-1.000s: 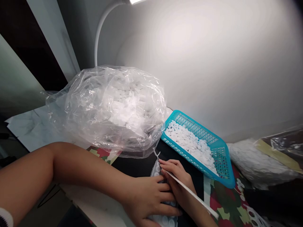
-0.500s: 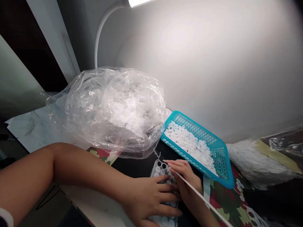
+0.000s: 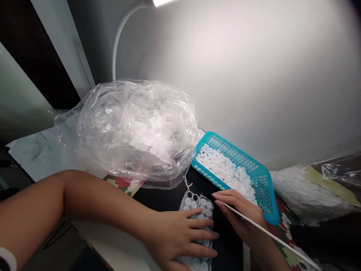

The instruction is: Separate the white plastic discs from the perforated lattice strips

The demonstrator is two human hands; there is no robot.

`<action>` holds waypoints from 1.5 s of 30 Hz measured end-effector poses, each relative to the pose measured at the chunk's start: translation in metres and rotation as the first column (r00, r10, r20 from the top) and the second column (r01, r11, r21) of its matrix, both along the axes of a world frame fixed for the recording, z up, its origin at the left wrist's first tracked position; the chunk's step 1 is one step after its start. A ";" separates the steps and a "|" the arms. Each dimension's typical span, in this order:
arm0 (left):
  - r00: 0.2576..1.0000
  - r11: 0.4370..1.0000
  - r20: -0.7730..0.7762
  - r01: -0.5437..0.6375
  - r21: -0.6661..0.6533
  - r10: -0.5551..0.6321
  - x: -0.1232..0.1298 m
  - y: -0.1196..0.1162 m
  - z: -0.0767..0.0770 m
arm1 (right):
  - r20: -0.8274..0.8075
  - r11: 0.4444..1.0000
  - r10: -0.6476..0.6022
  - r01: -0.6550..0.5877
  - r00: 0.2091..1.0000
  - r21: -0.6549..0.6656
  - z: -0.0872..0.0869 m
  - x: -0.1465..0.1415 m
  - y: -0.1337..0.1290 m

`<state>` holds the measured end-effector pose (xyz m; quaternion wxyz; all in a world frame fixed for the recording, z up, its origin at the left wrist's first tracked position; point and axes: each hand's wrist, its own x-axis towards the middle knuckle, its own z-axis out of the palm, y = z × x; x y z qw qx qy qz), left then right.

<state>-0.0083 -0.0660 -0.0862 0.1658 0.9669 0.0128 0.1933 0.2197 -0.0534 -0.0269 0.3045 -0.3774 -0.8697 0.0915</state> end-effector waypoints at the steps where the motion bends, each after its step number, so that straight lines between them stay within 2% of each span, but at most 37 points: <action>1: 1.000 1.000 0.005 0.003 0.004 -0.003 0.000 0.000 0.000 | 0.002 0.995 0.028 -0.028 1.000 -0.099 -0.002 -0.002 -0.001; 5: 0.999 1.000 0.031 -0.006 0.014 0.006 0.002 0.001 -0.001 | -0.009 0.926 0.022 -0.024 1.000 -0.378 -0.012 -0.008 -0.001; 9: 0.998 1.000 0.058 -0.008 0.012 0.008 0.002 0.002 -0.002 | -0.017 0.894 0.060 -0.061 0.998 -0.444 -0.012 -0.006 0.002; 17: 1.000 0.999 0.014 -0.007 0.036 0.007 0.003 0.001 -0.002 | 0.055 0.933 0.157 -0.130 0.986 -0.337 -0.009 -0.003 0.001; 19: 1.000 0.999 0.007 -0.002 0.046 0.002 0.003 0.001 -0.002 | 0.086 0.958 0.174 -0.148 0.981 -0.246 -0.015 -0.002 -0.002; 21: 1.000 0.998 0.003 0.006 0.055 -0.006 0.003 0.002 -0.001 | 0.098 0.982 0.172 -0.163 0.980 -0.097 -0.026 0.001 -0.006; 23: 1.000 0.998 0.005 0.011 0.061 -0.011 0.003 0.002 0.000 | 0.099 0.984 0.168 -0.174 0.981 0.050 -0.038 0.006 -0.010; 24: 1.000 0.998 0.007 0.009 0.060 -0.009 0.003 0.003 0.001 | 0.116 0.979 0.182 -0.191 0.977 0.075 -0.043 0.008 -0.013; 27: 1.000 0.999 0.013 -0.005 0.052 0.004 0.004 0.003 0.005 | 0.163 0.983 0.160 -0.173 0.973 0.065 -0.053 0.013 -0.020; 32: 1.000 1.000 0.015 -0.003 0.019 0.002 0.003 0.002 0.005 | 0.117 0.998 0.061 -0.062 0.991 0.008 -0.054 0.015 -0.023; 37: 1.000 1.000 0.018 -0.012 -0.017 0.012 0.001 0.000 0.002 | -0.013 0.982 -0.161 0.162 0.987 0.101 -0.048 0.009 -0.019; 40: 0.999 0.999 0.031 -0.014 -0.041 0.015 0.001 -0.001 0.002 | -0.013 0.989 -0.124 0.124 0.992 0.082 -0.041 0.004 -0.018; 43: 0.999 0.998 0.042 -0.015 -0.060 0.018 0.001 -0.001 0.001 | -0.060 0.999 -0.048 0.048 0.997 -0.002 -0.038 0.006 -0.019; 45: 0.999 0.997 0.042 -0.010 -0.071 0.013 0.001 0.000 0.001 | -0.104 0.995 -0.058 0.049 0.993 -0.083 -0.039 0.011 -0.021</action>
